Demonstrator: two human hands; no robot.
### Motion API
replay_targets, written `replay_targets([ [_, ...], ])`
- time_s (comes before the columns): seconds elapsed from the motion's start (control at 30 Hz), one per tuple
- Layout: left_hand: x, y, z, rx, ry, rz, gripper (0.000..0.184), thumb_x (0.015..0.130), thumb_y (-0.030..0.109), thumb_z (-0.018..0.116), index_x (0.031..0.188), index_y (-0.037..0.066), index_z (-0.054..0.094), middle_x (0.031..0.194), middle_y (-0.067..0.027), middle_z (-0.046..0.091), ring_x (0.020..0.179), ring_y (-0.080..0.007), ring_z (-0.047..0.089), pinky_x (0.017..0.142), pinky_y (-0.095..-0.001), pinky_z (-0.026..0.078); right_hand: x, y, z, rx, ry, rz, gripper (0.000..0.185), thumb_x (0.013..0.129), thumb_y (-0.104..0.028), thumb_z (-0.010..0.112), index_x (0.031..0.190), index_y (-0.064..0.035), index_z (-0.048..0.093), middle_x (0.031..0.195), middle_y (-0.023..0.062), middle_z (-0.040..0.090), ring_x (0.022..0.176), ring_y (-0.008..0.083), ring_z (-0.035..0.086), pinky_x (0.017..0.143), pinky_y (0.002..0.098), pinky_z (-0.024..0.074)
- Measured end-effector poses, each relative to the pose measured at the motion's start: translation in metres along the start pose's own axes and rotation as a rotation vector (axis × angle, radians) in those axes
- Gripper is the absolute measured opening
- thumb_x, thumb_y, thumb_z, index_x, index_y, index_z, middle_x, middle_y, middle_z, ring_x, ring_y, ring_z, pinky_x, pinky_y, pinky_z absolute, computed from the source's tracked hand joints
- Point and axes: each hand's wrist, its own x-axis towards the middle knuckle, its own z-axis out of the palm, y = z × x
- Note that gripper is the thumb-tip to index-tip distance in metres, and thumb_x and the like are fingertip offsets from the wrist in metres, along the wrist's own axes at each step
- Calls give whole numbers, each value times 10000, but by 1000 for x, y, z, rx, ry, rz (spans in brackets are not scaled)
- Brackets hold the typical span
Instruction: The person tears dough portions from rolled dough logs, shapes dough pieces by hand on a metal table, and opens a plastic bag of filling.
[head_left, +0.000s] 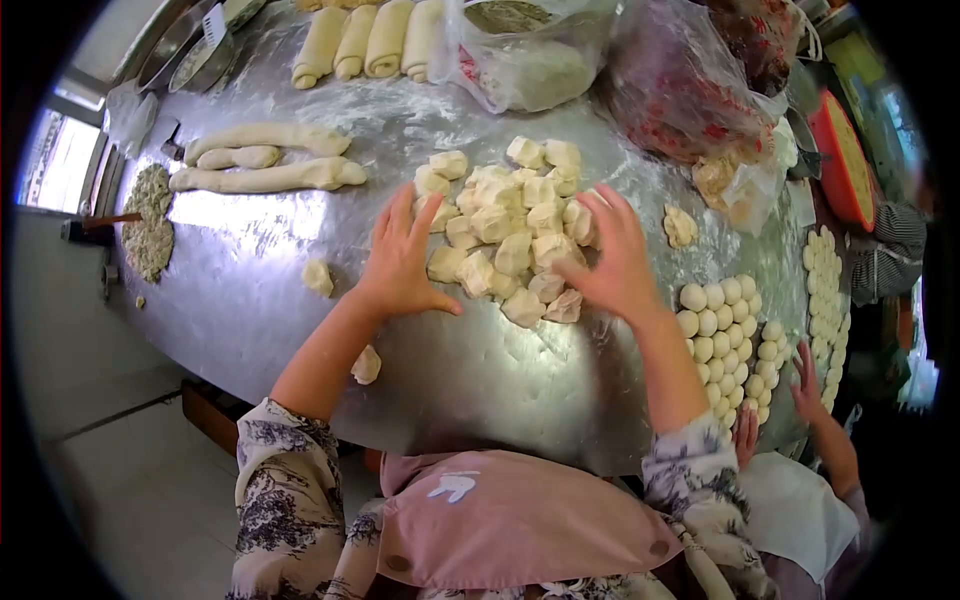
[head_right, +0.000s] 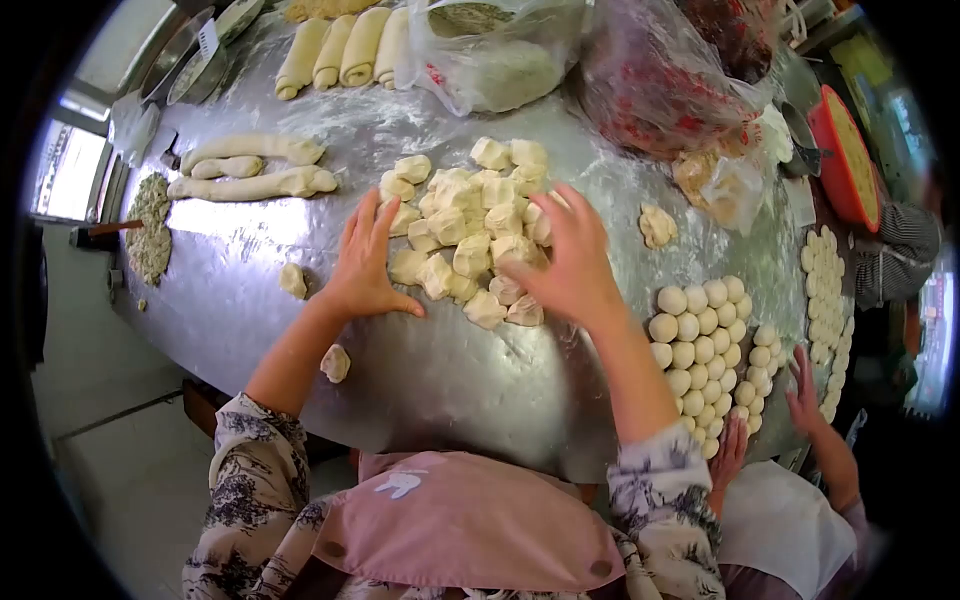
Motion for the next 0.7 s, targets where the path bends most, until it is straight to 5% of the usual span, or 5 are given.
replay_targets([
  [0.13, 17, 7, 6, -80, 56, 46, 1485, 319, 546, 946, 1528, 69, 227, 1543, -340, 140, 1425, -519, 170, 1161, -558, 202, 102, -30, 29, -84, -26, -344, 589, 808, -465, 702, 1244, -77, 621, 1265, 166, 603, 1217, 357, 532, 1007, 459, 424],
  [0.3, 29, 16, 16, -85, 80, 75, 1490, 384, 678, 895, 1515, -16, 217, 1544, -347, 158, 1441, -509, 164, 1161, -554, 206, 163, -46, 74, -198, -555, -289, 570, 832, -568, 607, 1200, -136, 660, 1131, 165, 658, 1033, 351, 631, 897, 471, 489],
  [0.4, 30, 28, 25, -123, 107, 77, 1364, 421, 617, 922, 1486, 6, 329, 1544, -326, 183, 1449, -484, 177, 1163, -541, 216, 156, -19, 76, -110, -479, -353, 535, 844, -554, 573, 1189, -155, 660, 1023, 161, 678, 979, 360, 644, 858, 470, 501],
  [0.53, 53, 44, 37, -289, 80, 110, 1305, 451, 559, 941, 1486, 30, 346, 1552, -311, 185, 1455, -462, 192, 1170, -523, 216, 143, 11, 44, -94, -579, -110, 464, 864, -479, 560, 1163, -137, 654, 1022, 163, 665, 967, 365, 643, 825, 468, 508],
  [0.7, 100, 68, 60, -429, -6, 287, 1168, 525, 456, 941, 1465, 43, 382, 1541, -309, 199, 1439, -485, 198, 1183, -538, 171, 124, 48, -7, -155, -559, 161, 491, 864, -446, 579, 1235, -128, 630, 1158, 181, 635, 1085, 369, 606, 929, 451, 486],
])
